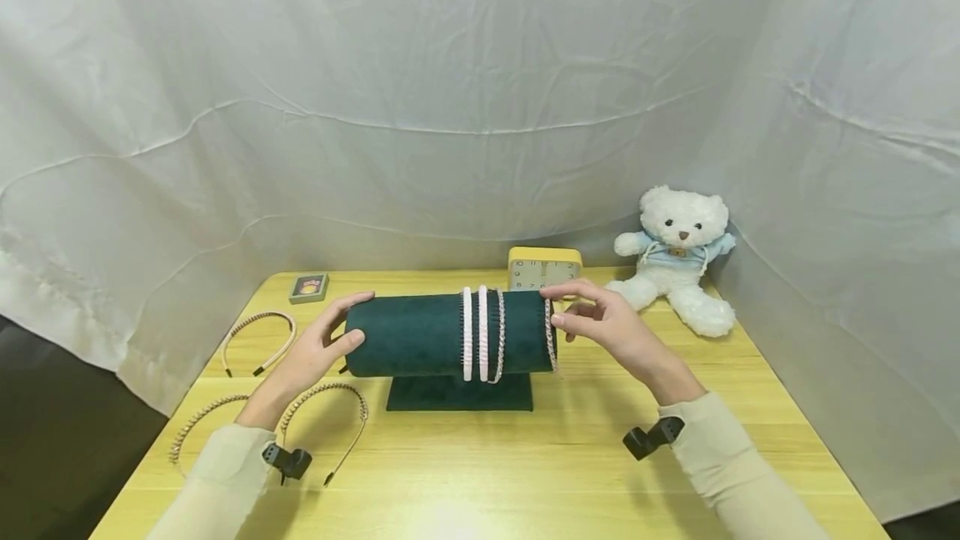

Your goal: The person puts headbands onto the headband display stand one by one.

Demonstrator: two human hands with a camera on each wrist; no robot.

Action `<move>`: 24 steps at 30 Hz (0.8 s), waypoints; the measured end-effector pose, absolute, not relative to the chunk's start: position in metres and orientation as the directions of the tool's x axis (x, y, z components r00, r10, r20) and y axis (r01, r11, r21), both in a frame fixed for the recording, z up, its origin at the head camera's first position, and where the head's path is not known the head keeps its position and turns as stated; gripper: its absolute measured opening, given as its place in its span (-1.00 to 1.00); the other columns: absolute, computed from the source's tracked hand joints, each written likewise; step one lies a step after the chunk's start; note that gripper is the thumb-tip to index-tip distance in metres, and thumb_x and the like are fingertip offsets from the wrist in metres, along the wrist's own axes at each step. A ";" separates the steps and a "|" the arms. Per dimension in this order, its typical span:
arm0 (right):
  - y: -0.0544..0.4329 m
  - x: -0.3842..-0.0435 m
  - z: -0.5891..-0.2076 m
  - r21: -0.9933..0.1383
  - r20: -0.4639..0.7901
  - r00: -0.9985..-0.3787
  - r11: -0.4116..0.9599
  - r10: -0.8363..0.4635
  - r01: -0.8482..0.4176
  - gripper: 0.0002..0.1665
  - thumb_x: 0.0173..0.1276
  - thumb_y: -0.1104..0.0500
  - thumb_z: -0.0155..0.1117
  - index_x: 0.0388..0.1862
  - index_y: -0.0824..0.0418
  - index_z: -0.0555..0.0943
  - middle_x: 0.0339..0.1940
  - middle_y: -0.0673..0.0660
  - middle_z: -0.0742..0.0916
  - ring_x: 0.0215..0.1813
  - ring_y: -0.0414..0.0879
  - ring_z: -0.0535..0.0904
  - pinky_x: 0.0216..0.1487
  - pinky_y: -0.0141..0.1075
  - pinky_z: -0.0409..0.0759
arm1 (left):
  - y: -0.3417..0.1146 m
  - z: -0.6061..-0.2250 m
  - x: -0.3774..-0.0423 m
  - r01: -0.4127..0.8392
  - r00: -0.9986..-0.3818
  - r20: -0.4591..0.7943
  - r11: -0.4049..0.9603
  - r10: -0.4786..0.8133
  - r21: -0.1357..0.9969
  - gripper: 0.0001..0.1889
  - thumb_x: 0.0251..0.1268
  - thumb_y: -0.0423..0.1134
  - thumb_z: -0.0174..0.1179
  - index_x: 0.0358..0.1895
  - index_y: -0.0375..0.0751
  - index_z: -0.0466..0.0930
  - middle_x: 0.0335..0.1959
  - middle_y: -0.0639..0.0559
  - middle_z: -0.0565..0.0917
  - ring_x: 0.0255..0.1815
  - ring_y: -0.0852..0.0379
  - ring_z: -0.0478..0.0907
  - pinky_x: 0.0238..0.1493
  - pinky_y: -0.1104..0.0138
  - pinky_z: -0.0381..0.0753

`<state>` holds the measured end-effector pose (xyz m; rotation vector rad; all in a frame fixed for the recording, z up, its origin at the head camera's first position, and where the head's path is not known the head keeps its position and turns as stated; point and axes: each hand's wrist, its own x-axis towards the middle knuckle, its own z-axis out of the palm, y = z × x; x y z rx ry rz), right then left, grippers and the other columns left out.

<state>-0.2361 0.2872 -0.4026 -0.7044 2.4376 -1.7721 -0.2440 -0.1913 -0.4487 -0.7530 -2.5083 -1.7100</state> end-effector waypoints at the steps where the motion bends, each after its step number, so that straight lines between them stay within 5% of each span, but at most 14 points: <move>1: 0.287 -0.236 -0.403 -0.905 0.225 -0.895 0.257 -0.386 -0.339 -0.54 0.63 0.21 0.35 0.45 0.21 0.63 0.37 -0.03 0.63 -0.03 -0.14 0.73 0.00 -0.27 0.76 | -0.191 -0.448 -0.244 0.396 -0.883 0.276 0.286 0.379 0.873 -0.41 0.70 -0.13 0.19 0.67 0.27 0.33 0.74 0.00 0.28 0.78 -0.23 0.12 0.62 -0.38 0.27; 10: 0.284 -0.237 -0.405 -0.840 0.306 -0.881 0.333 -0.361 -0.429 -0.54 0.57 0.24 0.42 0.40 0.20 0.68 0.46 0.17 0.51 0.24 -0.02 0.53 0.17 -0.43 0.66 | -0.192 -0.449 -0.244 0.402 -0.879 0.283 0.279 0.384 0.872 -0.41 0.71 -0.14 0.18 0.67 0.26 0.33 0.73 -0.02 0.29 0.77 -0.24 0.14 0.61 -0.39 0.28; 18: 0.284 -0.238 -0.413 -0.827 0.411 -0.825 0.222 -0.389 -0.516 -0.52 0.56 0.40 0.35 0.42 0.33 0.62 0.60 0.38 0.43 0.54 -0.28 0.45 0.35 -0.42 0.65 | -0.192 -0.449 -0.244 0.406 -0.878 0.285 0.282 0.385 0.869 -0.39 0.71 -0.14 0.19 0.70 0.11 0.30 0.74 -0.01 0.28 0.78 -0.24 0.13 0.61 -0.40 0.28; 24: 0.280 -0.242 -0.419 -0.769 0.468 -0.772 0.232 -0.430 -0.596 -0.49 0.48 0.46 0.40 0.36 0.21 0.68 0.59 0.24 0.53 0.60 -0.24 0.41 0.53 -0.33 0.54 | -0.191 -0.448 -0.243 0.416 -0.873 0.293 0.283 0.389 0.864 -0.41 0.71 -0.13 0.18 0.68 0.25 0.32 0.74 -0.02 0.28 0.77 -0.25 0.13 0.60 -0.40 0.29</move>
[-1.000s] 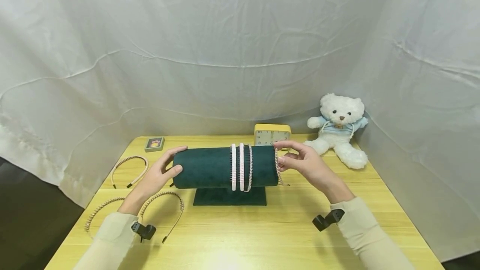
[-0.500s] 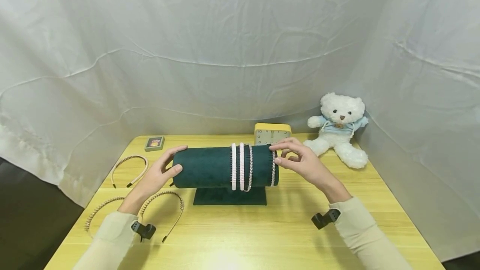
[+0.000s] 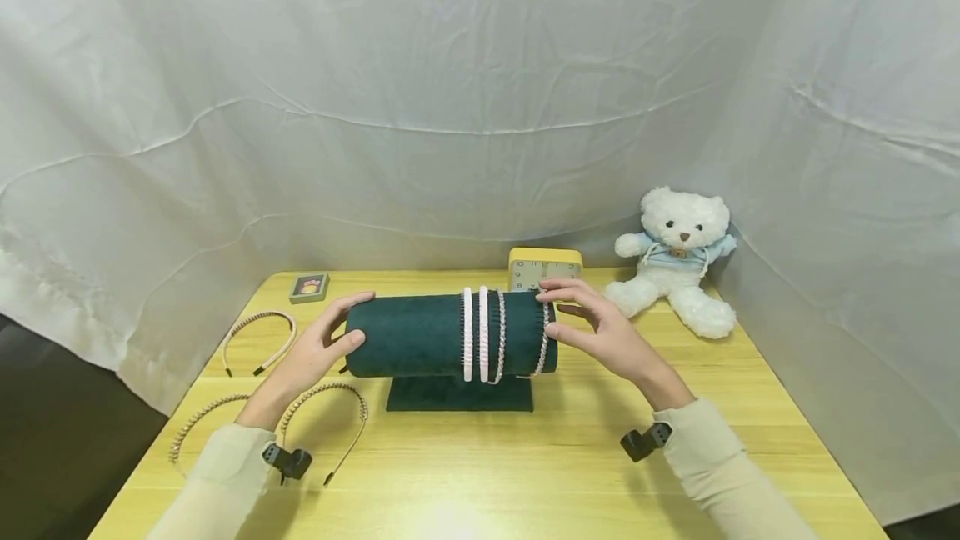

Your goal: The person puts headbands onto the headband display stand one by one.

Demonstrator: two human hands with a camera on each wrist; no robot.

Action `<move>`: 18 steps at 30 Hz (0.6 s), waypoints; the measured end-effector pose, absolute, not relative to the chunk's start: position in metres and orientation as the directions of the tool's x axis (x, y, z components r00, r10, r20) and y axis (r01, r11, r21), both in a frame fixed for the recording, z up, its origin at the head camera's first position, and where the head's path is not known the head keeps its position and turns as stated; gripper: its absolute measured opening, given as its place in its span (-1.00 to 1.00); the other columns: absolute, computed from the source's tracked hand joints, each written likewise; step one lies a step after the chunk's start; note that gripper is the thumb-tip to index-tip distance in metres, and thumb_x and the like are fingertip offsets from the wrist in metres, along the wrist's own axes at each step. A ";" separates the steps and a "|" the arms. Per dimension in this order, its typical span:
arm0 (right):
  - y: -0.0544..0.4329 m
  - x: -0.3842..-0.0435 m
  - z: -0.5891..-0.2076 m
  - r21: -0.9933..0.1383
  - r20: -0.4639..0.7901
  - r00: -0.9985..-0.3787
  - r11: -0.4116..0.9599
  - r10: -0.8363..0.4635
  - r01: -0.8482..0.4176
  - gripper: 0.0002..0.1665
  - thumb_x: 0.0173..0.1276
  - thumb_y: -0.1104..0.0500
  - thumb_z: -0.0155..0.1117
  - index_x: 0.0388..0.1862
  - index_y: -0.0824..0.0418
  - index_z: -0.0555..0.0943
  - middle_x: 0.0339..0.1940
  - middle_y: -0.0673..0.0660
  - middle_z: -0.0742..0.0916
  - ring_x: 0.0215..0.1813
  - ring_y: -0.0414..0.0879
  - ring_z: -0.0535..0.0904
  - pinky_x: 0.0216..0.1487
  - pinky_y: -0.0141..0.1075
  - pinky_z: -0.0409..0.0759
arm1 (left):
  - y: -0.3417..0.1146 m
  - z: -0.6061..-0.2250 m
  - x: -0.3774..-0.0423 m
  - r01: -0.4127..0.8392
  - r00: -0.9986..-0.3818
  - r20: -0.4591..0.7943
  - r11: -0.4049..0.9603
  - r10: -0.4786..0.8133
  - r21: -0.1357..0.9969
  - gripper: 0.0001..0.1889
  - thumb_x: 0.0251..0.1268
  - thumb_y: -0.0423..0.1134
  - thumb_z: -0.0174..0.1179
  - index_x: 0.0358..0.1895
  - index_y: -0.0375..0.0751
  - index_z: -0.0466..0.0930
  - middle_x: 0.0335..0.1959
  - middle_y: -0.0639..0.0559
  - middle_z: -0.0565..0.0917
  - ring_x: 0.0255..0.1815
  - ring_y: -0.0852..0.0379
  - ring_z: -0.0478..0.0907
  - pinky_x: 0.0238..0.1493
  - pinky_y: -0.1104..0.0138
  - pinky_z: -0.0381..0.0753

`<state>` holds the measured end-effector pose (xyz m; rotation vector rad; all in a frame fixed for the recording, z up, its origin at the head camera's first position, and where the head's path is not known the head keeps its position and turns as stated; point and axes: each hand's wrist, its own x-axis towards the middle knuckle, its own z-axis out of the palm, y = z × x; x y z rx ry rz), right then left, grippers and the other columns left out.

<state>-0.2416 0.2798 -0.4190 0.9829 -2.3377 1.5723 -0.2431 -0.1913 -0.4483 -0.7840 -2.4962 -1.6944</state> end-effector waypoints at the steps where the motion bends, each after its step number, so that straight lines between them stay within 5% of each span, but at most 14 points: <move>1: 0.279 -0.242 -0.419 -0.767 0.470 -0.769 0.232 -0.433 -0.599 -0.49 0.48 0.46 0.41 0.36 0.20 0.68 0.59 0.23 0.54 0.60 -0.24 0.42 0.55 -0.33 0.52 | -0.191 -0.448 -0.243 0.418 -0.872 0.295 0.281 0.390 0.864 -0.40 0.71 -0.13 0.18 0.68 0.24 0.31 0.74 -0.03 0.28 0.77 -0.25 0.14 0.59 -0.40 0.30; 8: 0.273 -0.244 -0.419 -0.769 0.459 -0.766 0.231 -0.449 -0.596 -0.49 0.51 0.41 0.40 0.37 0.13 0.69 0.61 0.22 0.55 0.63 -0.23 0.42 0.58 -0.45 0.40 | -0.191 -0.448 -0.243 0.416 -0.874 0.295 0.281 0.386 0.865 -0.39 0.71 -0.14 0.18 0.71 0.06 0.30 0.74 -0.04 0.28 0.77 -0.26 0.13 0.59 -0.41 0.29; 13: 0.266 -0.246 -0.419 -0.768 0.462 -0.761 0.224 -0.455 -0.600 -0.50 0.51 0.41 0.40 0.37 0.12 0.69 0.60 0.17 0.56 0.62 -0.23 0.42 0.58 -0.50 0.37 | -0.191 -0.447 -0.242 0.417 -0.873 0.297 0.279 0.386 0.865 -0.40 0.71 -0.14 0.18 0.68 0.22 0.32 0.74 -0.03 0.28 0.78 -0.26 0.12 0.59 -0.41 0.28; 18: 0.260 -0.248 -0.420 -0.766 0.451 -0.765 0.240 -0.460 -0.596 -0.49 0.53 0.36 0.41 0.39 0.05 0.69 0.61 0.12 0.56 0.61 -0.23 0.43 0.53 -0.51 0.40 | -0.191 -0.448 -0.242 0.416 -0.874 0.295 0.280 0.386 0.865 -0.40 0.71 -0.14 0.18 0.70 0.15 0.31 0.75 -0.04 0.26 0.79 -0.28 0.09 0.60 -0.42 0.26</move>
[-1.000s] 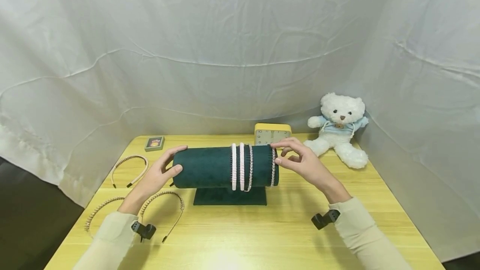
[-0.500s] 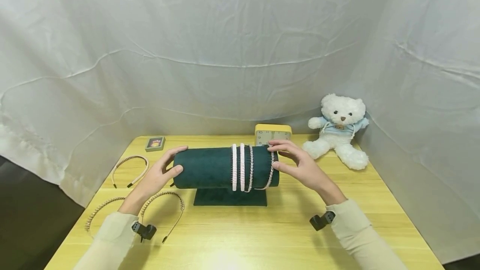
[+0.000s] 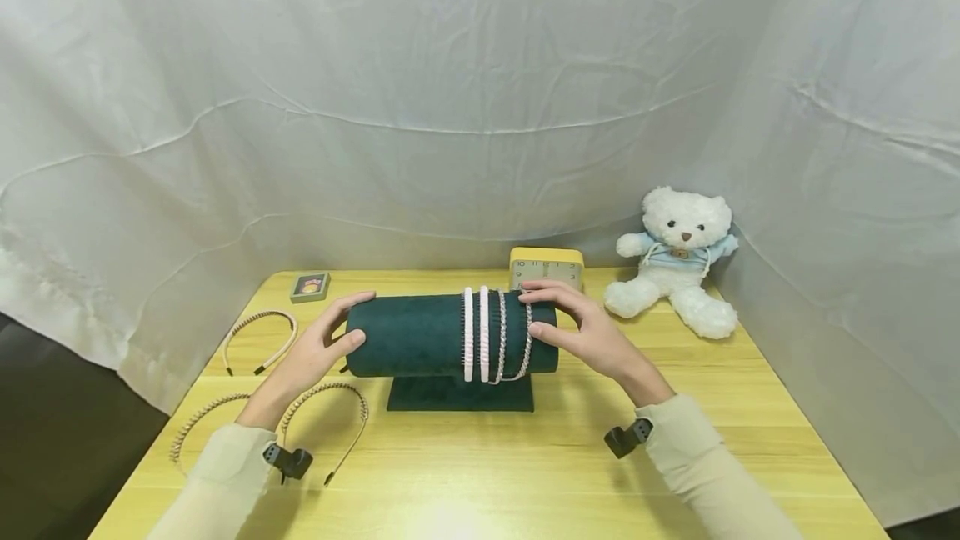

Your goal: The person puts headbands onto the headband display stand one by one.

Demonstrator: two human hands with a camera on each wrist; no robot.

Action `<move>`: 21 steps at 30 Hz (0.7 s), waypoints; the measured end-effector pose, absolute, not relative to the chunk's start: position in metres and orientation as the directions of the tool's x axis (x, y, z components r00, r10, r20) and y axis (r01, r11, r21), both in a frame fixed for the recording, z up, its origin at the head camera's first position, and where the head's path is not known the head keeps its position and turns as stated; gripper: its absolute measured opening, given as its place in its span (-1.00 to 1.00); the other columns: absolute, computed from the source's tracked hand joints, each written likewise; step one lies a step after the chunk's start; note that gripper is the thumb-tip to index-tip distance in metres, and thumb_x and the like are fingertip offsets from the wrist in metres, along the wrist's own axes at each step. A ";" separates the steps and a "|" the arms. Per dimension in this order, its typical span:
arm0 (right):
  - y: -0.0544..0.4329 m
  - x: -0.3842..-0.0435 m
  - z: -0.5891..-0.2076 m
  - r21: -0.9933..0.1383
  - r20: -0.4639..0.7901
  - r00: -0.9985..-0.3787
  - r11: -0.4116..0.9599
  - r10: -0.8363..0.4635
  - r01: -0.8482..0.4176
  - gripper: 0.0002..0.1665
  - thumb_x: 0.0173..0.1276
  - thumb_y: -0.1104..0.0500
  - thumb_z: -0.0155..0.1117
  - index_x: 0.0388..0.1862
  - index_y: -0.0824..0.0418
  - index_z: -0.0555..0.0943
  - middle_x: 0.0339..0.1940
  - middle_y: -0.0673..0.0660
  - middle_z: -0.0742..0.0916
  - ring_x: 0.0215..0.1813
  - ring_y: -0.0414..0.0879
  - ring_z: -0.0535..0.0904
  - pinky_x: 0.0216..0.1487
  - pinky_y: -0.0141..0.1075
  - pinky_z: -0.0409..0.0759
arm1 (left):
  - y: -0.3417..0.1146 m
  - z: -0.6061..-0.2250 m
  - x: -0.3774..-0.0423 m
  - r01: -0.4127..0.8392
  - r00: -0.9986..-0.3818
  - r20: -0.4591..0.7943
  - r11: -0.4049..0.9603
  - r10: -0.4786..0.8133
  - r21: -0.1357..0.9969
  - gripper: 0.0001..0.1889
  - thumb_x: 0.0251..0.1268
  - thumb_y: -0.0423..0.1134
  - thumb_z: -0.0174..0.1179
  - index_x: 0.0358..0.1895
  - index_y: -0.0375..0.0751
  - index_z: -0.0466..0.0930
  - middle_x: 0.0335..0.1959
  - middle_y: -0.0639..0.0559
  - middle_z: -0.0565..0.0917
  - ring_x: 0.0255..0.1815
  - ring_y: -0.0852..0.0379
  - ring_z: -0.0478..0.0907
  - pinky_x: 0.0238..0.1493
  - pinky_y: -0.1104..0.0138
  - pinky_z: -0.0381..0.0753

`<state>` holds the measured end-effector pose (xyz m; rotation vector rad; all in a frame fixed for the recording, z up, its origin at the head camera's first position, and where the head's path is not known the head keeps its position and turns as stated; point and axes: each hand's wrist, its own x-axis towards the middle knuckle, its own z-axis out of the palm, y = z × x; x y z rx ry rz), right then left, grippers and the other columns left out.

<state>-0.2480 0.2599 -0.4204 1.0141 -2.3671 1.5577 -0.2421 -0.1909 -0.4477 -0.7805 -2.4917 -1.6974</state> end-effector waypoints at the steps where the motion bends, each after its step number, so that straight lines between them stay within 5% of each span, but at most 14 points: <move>1: 0.259 -0.248 -0.420 -0.768 0.446 -0.768 0.245 -0.459 -0.592 -0.49 0.53 0.35 0.41 0.39 0.04 0.69 0.61 0.11 0.55 0.60 -0.23 0.43 0.52 -0.51 0.41 | -0.191 -0.448 -0.242 0.415 -0.874 0.295 0.280 0.386 0.865 -0.40 0.71 -0.14 0.18 0.70 0.15 0.31 0.75 -0.04 0.26 0.79 -0.28 0.08 0.60 -0.43 0.25; 6: 0.253 -0.248 -0.421 -0.779 0.431 -0.777 0.245 -0.458 -0.577 -0.49 0.53 0.32 0.42 0.39 0.02 0.69 0.62 0.09 0.54 0.59 -0.21 0.44 0.45 -0.48 0.51 | -0.191 -0.448 -0.243 0.413 -0.876 0.295 0.278 0.382 0.867 -0.41 0.71 -0.14 0.18 0.68 0.23 0.32 0.74 -0.03 0.27 0.78 -0.27 0.10 0.60 -0.42 0.26; 21: 0.246 -0.248 -0.422 -0.751 0.436 -0.781 0.298 -0.447 -0.589 -0.48 0.53 0.26 0.45 0.39 -0.08 0.69 0.63 0.04 0.55 0.66 -0.15 0.38 0.52 -0.53 0.35 | -0.192 -0.450 -0.244 0.411 -0.877 0.292 0.281 0.382 0.867 -0.41 0.70 -0.13 0.19 0.66 0.34 0.33 0.74 0.03 0.29 0.78 -0.23 0.11 0.61 -0.39 0.27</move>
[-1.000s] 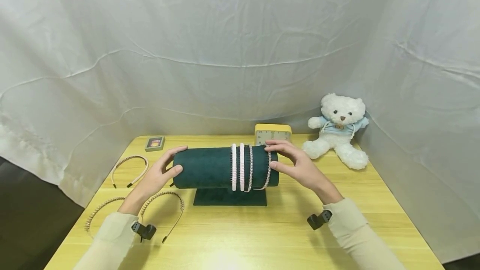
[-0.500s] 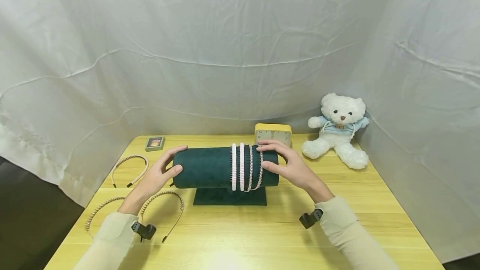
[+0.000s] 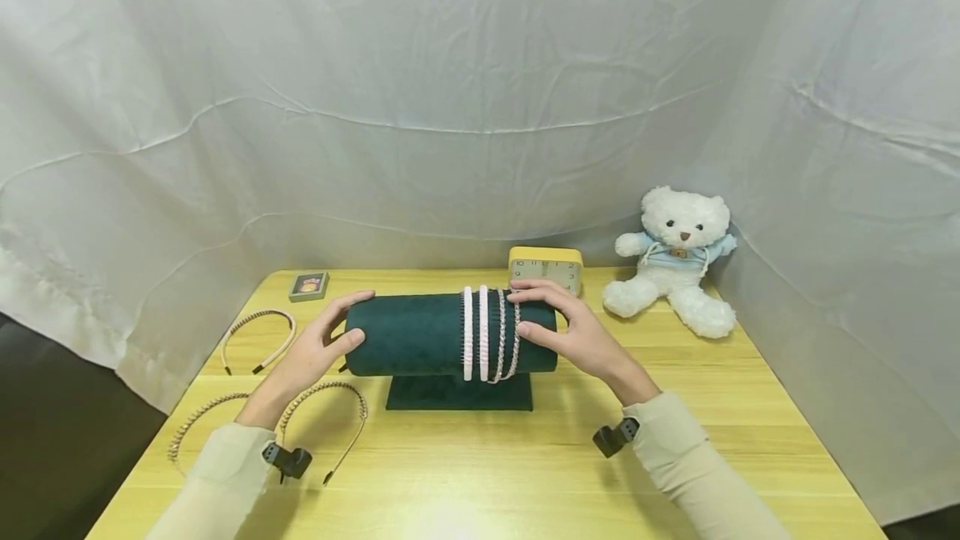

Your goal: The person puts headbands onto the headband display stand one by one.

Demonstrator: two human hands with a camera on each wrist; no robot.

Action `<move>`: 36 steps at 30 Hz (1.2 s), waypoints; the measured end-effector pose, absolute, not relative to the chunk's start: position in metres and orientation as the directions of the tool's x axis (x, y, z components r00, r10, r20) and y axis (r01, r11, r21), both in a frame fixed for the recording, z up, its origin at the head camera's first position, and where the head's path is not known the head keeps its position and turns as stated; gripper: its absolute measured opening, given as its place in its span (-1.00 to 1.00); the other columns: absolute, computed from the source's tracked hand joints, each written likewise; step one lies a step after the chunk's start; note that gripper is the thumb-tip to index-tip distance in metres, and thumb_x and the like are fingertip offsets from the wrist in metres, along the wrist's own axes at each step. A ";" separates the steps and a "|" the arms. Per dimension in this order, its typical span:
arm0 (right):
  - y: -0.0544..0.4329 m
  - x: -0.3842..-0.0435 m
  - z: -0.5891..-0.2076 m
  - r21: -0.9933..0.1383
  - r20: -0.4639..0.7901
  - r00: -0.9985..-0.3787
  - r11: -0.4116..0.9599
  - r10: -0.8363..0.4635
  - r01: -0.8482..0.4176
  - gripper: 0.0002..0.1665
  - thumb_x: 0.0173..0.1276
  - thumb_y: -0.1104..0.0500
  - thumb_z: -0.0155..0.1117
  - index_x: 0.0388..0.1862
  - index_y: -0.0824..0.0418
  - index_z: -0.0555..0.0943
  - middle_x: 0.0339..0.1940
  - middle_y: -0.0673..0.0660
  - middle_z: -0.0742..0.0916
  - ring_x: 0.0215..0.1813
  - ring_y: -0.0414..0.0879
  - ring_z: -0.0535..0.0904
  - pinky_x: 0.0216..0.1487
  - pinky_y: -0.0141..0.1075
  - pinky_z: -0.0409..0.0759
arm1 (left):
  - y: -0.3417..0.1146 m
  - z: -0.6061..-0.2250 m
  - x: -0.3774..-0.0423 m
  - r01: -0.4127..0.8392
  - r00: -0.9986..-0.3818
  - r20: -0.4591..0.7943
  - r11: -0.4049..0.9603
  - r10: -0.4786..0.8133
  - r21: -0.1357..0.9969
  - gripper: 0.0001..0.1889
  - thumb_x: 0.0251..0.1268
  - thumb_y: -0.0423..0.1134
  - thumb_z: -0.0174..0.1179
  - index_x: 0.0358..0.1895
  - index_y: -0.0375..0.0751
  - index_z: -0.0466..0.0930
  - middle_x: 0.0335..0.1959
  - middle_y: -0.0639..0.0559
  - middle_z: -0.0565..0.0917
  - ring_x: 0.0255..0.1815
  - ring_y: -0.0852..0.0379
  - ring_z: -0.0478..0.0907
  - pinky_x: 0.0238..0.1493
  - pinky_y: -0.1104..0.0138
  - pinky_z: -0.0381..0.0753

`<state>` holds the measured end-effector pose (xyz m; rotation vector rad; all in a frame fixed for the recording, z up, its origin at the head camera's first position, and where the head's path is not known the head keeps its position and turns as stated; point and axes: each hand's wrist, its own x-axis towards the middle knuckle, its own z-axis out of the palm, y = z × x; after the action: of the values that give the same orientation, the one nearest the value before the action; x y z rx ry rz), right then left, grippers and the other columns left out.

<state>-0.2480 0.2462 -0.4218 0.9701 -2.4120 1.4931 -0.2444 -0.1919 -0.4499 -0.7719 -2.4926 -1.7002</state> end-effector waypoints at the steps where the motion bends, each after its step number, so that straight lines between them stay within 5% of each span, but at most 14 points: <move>1: 0.246 -0.248 -0.422 -0.752 0.435 -0.782 0.298 -0.446 -0.588 -0.48 0.53 0.26 0.45 0.39 -0.08 0.69 0.62 0.03 0.55 0.66 -0.16 0.38 0.52 -0.53 0.36 | -0.192 -0.450 -0.244 0.412 -0.876 0.292 0.280 0.383 0.867 -0.41 0.70 -0.13 0.19 0.66 0.34 0.33 0.74 0.04 0.29 0.78 -0.22 0.12 0.61 -0.39 0.27; 14: 0.250 -0.247 -0.424 -0.821 0.399 -0.818 0.237 -0.414 -0.520 -0.33 0.55 0.30 0.38 0.59 0.09 0.51 0.68 0.18 0.46 0.57 -0.24 0.42 0.45 -0.44 0.48 | -0.191 -0.450 -0.244 0.419 -0.873 0.299 0.281 0.385 0.863 -0.40 0.70 -0.16 0.18 0.69 0.21 0.31 0.73 -0.03 0.29 0.76 -0.23 0.16 0.58 -0.37 0.32; 21: 0.257 -0.248 -0.430 -0.827 0.394 -0.826 0.236 -0.403 -0.510 -0.29 0.59 0.31 0.32 0.66 0.09 0.43 0.74 0.05 0.40 0.69 -0.26 0.28 0.58 0.05 0.36 | -0.192 -0.450 -0.245 0.432 -0.867 0.307 0.285 0.393 0.856 -0.40 0.71 -0.17 0.16 0.69 0.18 0.30 0.74 -0.06 0.28 0.76 -0.25 0.15 0.59 -0.38 0.32; 29: 0.262 -0.250 -0.438 -0.841 0.403 -0.817 0.183 -0.413 -0.508 -0.36 0.59 0.36 0.29 0.60 0.17 0.48 0.75 0.25 0.34 0.72 -0.22 0.25 0.45 -0.42 0.50 | -0.192 -0.450 -0.245 0.427 -0.867 0.305 0.270 0.395 0.863 -0.40 0.71 -0.17 0.18 0.68 0.24 0.31 0.73 -0.04 0.28 0.76 -0.26 0.15 0.59 -0.41 0.29; 36: 0.263 -0.250 -0.441 -0.835 0.415 -0.813 0.185 -0.409 -0.519 -0.39 0.59 0.36 0.30 0.56 0.12 0.52 0.70 0.29 0.41 0.68 -0.25 0.30 0.53 -0.46 0.39 | -0.192 -0.448 -0.243 0.424 -0.869 0.301 0.275 0.393 0.863 -0.40 0.71 -0.15 0.18 0.69 0.21 0.31 0.74 -0.04 0.28 0.77 -0.27 0.13 0.59 -0.41 0.29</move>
<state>-0.2501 0.2629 -0.4407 0.9202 -2.3408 1.7142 -0.2433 -0.1918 -0.4484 -0.7965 -2.4860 -1.6965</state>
